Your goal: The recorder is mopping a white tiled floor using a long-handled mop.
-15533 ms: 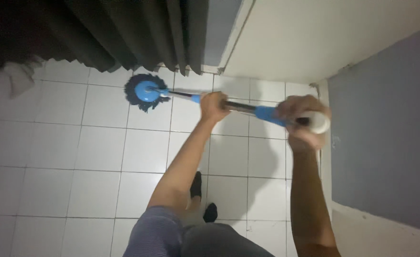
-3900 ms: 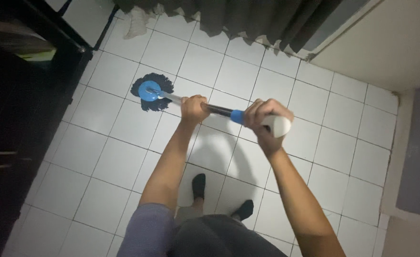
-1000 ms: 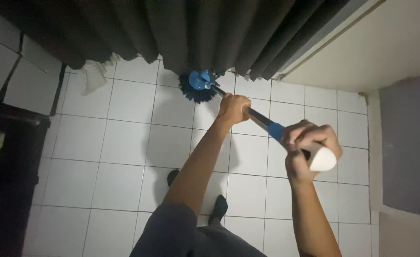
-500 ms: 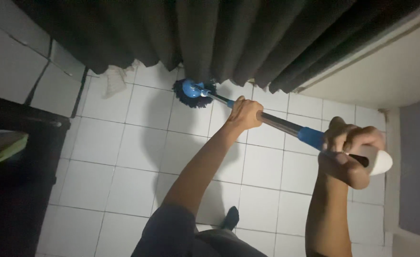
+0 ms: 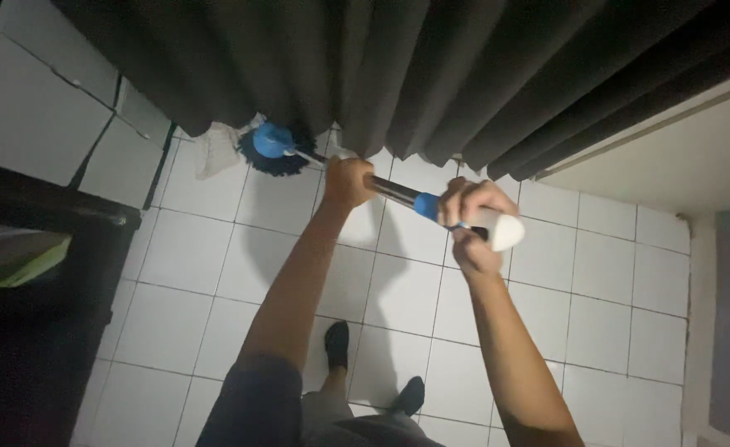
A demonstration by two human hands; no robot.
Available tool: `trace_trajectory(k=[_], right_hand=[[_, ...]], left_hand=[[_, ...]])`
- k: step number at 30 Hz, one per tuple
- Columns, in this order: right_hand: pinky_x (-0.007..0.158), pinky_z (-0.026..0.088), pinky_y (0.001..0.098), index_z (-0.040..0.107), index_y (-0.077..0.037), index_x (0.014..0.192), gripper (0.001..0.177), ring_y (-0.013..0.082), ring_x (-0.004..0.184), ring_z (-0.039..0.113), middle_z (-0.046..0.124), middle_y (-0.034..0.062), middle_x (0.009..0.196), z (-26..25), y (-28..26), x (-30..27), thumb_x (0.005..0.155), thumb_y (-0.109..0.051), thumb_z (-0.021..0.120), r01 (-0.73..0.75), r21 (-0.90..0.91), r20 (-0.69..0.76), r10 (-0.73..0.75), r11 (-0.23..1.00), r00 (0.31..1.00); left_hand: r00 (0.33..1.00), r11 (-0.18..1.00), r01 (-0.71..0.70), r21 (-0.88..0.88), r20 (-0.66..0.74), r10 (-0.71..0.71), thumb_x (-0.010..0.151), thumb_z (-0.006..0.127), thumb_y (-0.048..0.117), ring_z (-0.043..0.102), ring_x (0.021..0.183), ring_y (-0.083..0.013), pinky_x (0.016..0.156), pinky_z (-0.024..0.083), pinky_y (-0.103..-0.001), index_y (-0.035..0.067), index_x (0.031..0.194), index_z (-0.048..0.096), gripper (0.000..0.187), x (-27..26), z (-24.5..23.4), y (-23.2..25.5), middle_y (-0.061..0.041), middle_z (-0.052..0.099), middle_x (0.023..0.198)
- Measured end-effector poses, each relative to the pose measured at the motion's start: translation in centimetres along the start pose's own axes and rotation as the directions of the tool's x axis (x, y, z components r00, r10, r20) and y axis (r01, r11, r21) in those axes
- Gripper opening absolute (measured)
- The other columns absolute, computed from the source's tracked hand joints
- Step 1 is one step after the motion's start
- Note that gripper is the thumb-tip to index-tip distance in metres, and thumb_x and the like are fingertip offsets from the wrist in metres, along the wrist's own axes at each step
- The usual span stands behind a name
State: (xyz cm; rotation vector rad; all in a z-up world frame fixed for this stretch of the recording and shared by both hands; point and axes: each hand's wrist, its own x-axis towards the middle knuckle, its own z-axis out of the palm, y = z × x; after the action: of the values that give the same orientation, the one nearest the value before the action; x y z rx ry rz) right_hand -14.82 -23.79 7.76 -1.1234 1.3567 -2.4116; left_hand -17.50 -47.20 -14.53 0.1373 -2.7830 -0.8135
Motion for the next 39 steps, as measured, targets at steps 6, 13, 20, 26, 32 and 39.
trace_trajectory(k=[6,13,20,26,32,39], right_hand=[[0.075,0.051,0.0344,0.051,-0.007,0.085,0.014,0.0198,0.077,0.057,0.059,0.0077,0.080,-0.6,-0.8,-1.2,0.073,-0.004,0.059,-0.116,-0.164,-0.029,0.113,0.980,0.993],[0.075,0.056,0.0347,0.056,-0.007,0.089,0.015,0.0196,0.074,0.063,0.061,0.0085,0.081,-6.1,-7.9,-3.1,0.074,-0.003,0.059,0.008,-0.283,-0.064,-0.027,0.959,0.998],[0.059,0.060,0.0310,0.061,-0.002,0.106,0.022,0.0183,0.076,0.069,0.066,0.0146,0.087,-10.6,-15.0,-3.9,0.087,-0.009,0.068,0.247,-0.233,0.093,-0.232,0.941,0.968],[0.051,0.053,0.0236,0.057,-0.003,0.102,0.024,0.0156,0.063,0.062,0.065,0.0141,0.078,-10.3,-17.5,-3.2,0.078,-0.004,0.064,0.294,-0.414,0.127,-0.265,0.862,0.956],[0.050,0.050,0.0198,0.054,-0.008,0.103,0.027,0.0064,0.055,0.057,0.064,0.0130,0.079,-9.1,-17.7,-1.6,0.078,-0.013,0.063,0.212,-0.288,0.265,-0.135,0.934,0.955],[0.052,0.044,0.0219,0.057,-0.012,0.108,0.029,0.0055,0.053,0.052,0.064,0.0002,0.076,-8.9,-13.4,0.0,0.080,-0.013,0.063,0.185,-0.211,0.377,-0.095,0.960,0.921]], left_hand=[[0.984,0.984,0.176,0.011,0.018,-0.176,0.063,0.083,0.026,0.067,0.080,-0.0286,0.077,0.048,-0.046,0.016,0.074,0.068,0.021,-0.7,3.0,-0.9,-0.006,0.069,0.081],[0.995,0.996,0.079,-0.039,-0.052,-0.081,0.076,0.080,0.028,0.064,0.071,-0.0238,0.084,0.042,-0.044,0.016,0.066,0.066,0.021,0.6,6.3,9.3,-0.002,0.067,0.069],[0.994,0.931,-0.099,-0.352,-0.079,0.076,0.069,0.076,0.022,0.068,0.074,-0.0219,0.074,0.051,-0.042,0.013,0.070,0.065,0.014,0.7,6.7,21.0,-0.003,0.068,0.076],[0.978,0.899,-0.097,-0.426,0.126,0.165,0.070,0.071,0.022,0.069,0.070,-0.0241,0.065,0.054,-0.041,0.014,0.066,0.067,0.009,1.9,6.6,25.0,-0.005,0.070,0.072],[0.962,0.929,-0.170,-0.329,0.147,0.228,0.067,0.072,0.022,0.066,0.061,-0.0251,0.063,0.052,-0.040,0.013,0.060,0.064,0.014,1.9,3.6,23.7,-0.007,0.068,0.063],[0.987,0.931,-0.156,-0.330,-0.029,0.155,0.056,0.074,0.016,0.063,0.058,-0.0265,0.083,0.046,-0.042,0.012,0.061,0.065,0.011,-0.4,-1.4,16.8,-0.008,0.066,0.058]])
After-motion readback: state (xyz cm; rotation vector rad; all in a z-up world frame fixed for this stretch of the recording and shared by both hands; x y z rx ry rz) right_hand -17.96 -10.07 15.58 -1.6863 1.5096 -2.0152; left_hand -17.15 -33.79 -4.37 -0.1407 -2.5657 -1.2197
